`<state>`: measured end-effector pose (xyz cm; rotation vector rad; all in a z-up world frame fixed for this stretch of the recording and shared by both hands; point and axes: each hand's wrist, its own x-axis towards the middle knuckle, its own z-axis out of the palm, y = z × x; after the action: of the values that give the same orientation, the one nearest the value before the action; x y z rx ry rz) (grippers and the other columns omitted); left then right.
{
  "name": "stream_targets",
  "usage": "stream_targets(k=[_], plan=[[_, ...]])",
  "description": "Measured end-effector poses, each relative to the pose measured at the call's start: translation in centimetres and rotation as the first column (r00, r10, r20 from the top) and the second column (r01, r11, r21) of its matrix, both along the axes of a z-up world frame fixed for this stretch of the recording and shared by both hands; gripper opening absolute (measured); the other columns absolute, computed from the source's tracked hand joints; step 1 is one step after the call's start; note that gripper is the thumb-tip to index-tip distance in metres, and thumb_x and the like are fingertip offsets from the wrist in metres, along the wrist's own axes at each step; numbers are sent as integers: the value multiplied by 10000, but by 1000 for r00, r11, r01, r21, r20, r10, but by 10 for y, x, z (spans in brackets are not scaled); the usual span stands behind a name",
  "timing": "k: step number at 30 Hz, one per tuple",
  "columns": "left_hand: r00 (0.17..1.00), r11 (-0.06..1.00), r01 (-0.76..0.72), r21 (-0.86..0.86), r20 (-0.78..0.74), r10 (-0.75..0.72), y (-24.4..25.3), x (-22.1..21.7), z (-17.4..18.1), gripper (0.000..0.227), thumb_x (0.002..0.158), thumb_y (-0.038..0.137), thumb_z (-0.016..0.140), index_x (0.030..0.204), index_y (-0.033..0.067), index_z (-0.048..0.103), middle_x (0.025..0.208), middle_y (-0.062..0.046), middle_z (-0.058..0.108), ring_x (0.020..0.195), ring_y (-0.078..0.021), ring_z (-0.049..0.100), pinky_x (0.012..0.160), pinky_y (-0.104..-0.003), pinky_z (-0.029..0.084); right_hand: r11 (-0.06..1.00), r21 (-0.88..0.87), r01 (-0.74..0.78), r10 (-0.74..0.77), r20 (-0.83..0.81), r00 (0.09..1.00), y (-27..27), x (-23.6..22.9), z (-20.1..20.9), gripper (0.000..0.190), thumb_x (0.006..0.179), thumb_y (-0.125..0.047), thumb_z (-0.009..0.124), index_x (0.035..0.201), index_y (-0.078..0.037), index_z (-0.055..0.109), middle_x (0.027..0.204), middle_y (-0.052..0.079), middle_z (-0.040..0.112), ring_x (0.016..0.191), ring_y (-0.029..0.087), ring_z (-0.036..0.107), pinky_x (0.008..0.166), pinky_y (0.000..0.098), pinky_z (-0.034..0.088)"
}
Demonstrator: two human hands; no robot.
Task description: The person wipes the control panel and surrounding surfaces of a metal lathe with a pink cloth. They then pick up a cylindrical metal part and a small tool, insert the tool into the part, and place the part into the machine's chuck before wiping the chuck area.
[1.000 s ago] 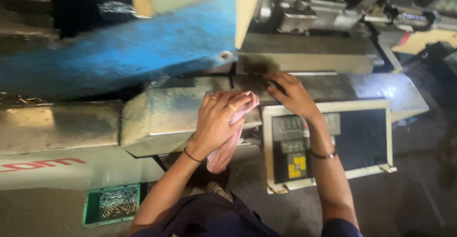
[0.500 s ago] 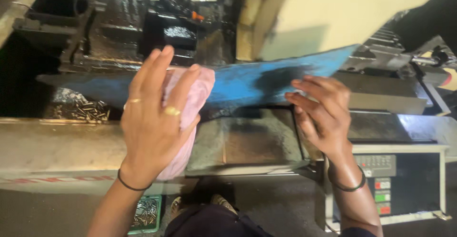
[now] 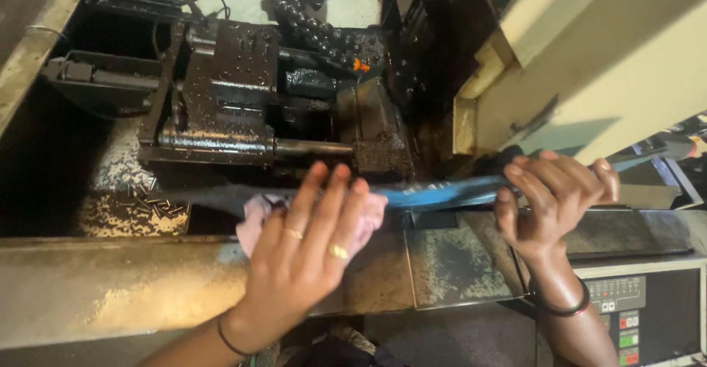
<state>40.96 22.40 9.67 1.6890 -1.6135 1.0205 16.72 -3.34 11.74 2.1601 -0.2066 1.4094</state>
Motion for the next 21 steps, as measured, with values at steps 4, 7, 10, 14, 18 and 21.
stream_targets(k=[4, 7, 10, 14, 18, 21], plan=[[997, 999, 23, 28, 76, -25, 12, -5, -8, 399, 1045, 185, 689, 1412, 48, 613, 1453, -182, 577, 1303, -285, 605, 550, -247, 425, 995, -84, -60, 72, 153, 986, -19, -8, -21, 166, 1034, -418, 582, 1002, -260, 623, 1031, -25, 626, 1132, 204, 562, 1223, 531, 270], [992, 987, 128, 95, -16, -127, 24, -7, -13, 402, 1014, 158, 669, 1398, 60, 601, 1468, -171, 573, 1340, -265, 593, 571, -225, 473, 990, -121, -67, 93, 224, 970, -26, -12, -31, 276, 1005, -528, 539, 1001, -261, 610, 1001, -19, 600, 1117, 198, 548, 1215, 530, 273], [975, 975, 214, 67, -69, -210, 22, -6, -23, 414, 1045, 171, 670, 1429, 50, 573, 1482, -164, 574, 1370, -252, 570, 621, -222, 517, 988, -132, -82, 112, 241, 964, -29, -18, -37, 298, 1016, -539, 535, 1007, -248, 594, 990, 0, 585, 1110, 233, 521, 1240, 534, 218], [979, 978, 197, 62, 35, -200, 14, 4, -23, 513, 1033, 171, 691, 1494, 36, 513, 1479, -147, 589, 1388, -260, 569, 890, -307, 591, 956, -254, -150, 203, 200, 958, -44, -19, -23, 304, 1042, -506, 498, 989, -207, 516, 936, 24, 539, 1048, 256, 500, 1172, 532, 290], [973, 986, 134, 102, 174, -150, 19, 14, -10, 598, 1034, 238, 732, 1523, 30, 459, 1449, -145, 597, 1343, -256, 587, 899, -276, 549, 897, -375, -236, 290, 94, 953, -49, -16, -16, 319, 1029, -423, 471, 974, -109, 464, 866, 75, 543, 909, 269, 511, 971, 500, 481], [952, 990, 61, 124, 291, -95, 27, 19, -5, 651, 960, 257, 729, 1517, 96, 435, 1434, -96, 589, 1318, -198, 598, 794, -238, 544, 901, -359, -244, 340, 233, 911, -48, -15, -23, 340, 1012, -436, 483, 1021, -96, 494, 854, 120, 507, 872, 283, 531, 911, 491, 521]])
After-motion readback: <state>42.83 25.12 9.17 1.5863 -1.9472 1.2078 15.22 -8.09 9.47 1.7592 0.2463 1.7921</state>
